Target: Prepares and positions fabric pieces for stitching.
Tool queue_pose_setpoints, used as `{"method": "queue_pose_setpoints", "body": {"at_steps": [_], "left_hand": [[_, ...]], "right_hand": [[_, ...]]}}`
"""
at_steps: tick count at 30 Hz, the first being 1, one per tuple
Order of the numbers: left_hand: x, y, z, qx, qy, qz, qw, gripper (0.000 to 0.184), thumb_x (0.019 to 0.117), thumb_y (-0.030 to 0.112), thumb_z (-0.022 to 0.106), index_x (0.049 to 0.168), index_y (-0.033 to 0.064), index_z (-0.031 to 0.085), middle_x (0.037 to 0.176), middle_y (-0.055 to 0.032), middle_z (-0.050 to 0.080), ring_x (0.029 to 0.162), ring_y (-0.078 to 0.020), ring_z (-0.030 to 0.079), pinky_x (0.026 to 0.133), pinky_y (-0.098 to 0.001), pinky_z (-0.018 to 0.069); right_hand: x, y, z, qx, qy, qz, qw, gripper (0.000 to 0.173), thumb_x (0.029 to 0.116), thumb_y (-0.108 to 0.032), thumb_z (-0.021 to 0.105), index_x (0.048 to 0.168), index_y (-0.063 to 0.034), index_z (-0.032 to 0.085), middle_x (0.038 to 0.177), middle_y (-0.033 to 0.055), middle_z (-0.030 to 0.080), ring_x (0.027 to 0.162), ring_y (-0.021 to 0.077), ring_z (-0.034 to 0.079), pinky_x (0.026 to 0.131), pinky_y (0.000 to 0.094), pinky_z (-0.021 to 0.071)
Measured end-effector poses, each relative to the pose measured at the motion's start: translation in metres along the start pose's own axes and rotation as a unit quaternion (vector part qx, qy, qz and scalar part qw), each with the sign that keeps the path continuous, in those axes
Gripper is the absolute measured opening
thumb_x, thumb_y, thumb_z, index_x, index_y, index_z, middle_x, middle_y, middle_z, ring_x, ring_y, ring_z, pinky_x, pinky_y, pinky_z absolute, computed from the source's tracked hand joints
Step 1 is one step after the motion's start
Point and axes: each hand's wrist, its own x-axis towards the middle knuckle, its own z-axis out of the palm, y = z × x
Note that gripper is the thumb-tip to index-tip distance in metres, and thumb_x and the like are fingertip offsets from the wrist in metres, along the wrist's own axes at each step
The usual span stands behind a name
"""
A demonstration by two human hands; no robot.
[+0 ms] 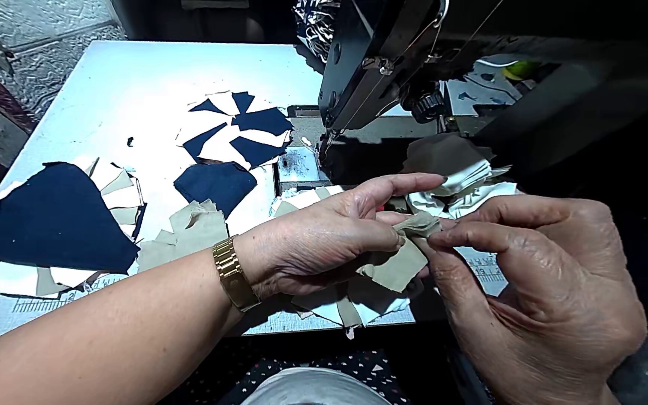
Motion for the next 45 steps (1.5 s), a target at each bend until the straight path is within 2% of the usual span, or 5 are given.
{"method": "queue_pose_setpoints", "body": {"at_steps": [20, 25, 30, 35, 45], "left_hand": [[0.0006, -0.0029, -0.0026, 0.091, -0.018, 0.047, 0.995, 0.063, 0.0991, -0.012, 0.039, 0.158, 0.0105, 0.033, 0.123, -0.0134, 0.064, 0.095, -0.0098, 0.065, 0.078, -0.0226, 0.0542], [0.0007, -0.0028, -0.0031, 0.117, -0.014, 0.048, 0.992, 0.062, 0.0988, -0.012, 0.042, 0.156, 0.0114, 0.036, 0.118, -0.0122, 0.065, 0.081, -0.0049, 0.062, 0.064, -0.0168, 0.0493], [0.0008, -0.0036, -0.0032, 0.110, -0.016, 0.052, 0.992, 0.062, 0.0991, -0.012, 0.041, 0.156, 0.0099, 0.035, 0.120, -0.0133, 0.065, 0.092, -0.0086, 0.065, 0.075, -0.0213, 0.0540], [-0.0002, -0.0022, -0.0027, 0.109, -0.024, 0.051, 0.992, 0.063, 0.0990, -0.012, 0.041, 0.157, 0.0103, 0.033, 0.126, -0.0134, 0.064, 0.095, -0.0078, 0.066, 0.076, -0.0205, 0.0542], [0.0005, -0.0034, -0.0023, 0.118, -0.012, 0.049, 0.992, 0.062, 0.0985, -0.012, 0.042, 0.156, 0.0111, 0.036, 0.117, -0.0118, 0.065, 0.076, -0.0049, 0.060, 0.061, -0.0167, 0.0477]], "right_hand": [[-0.0028, 0.0051, 0.0004, 0.109, 0.021, 0.092, 0.989, 0.015, 0.0881, -0.016, 0.076, 0.101, -0.0104, 0.070, 0.112, -0.0013, 0.056, 0.098, 0.0045, 0.059, 0.083, 0.0175, 0.0541], [-0.0025, 0.0051, -0.0008, 0.114, 0.019, 0.101, 0.988, 0.017, 0.0883, -0.017, 0.076, 0.103, -0.0099, 0.072, 0.112, -0.0013, 0.056, 0.097, 0.0036, 0.059, 0.082, 0.0166, 0.0539], [-0.0033, 0.0043, -0.0001, 0.119, 0.018, 0.097, 0.988, 0.008, 0.0876, -0.014, 0.074, 0.096, -0.0142, 0.072, 0.110, -0.0031, 0.056, 0.098, 0.0030, 0.058, 0.081, 0.0155, 0.0521], [-0.0012, 0.0057, -0.0027, 0.110, 0.014, 0.100, 0.989, 0.020, 0.0884, -0.019, 0.077, 0.105, -0.0087, 0.071, 0.111, -0.0015, 0.056, 0.096, 0.0031, 0.058, 0.081, 0.0160, 0.0532], [-0.0014, 0.0049, -0.0023, 0.125, 0.004, 0.095, 0.988, 0.010, 0.0879, -0.014, 0.074, 0.098, -0.0134, 0.071, 0.109, -0.0033, 0.056, 0.097, 0.0027, 0.058, 0.080, 0.0150, 0.0529]]}}
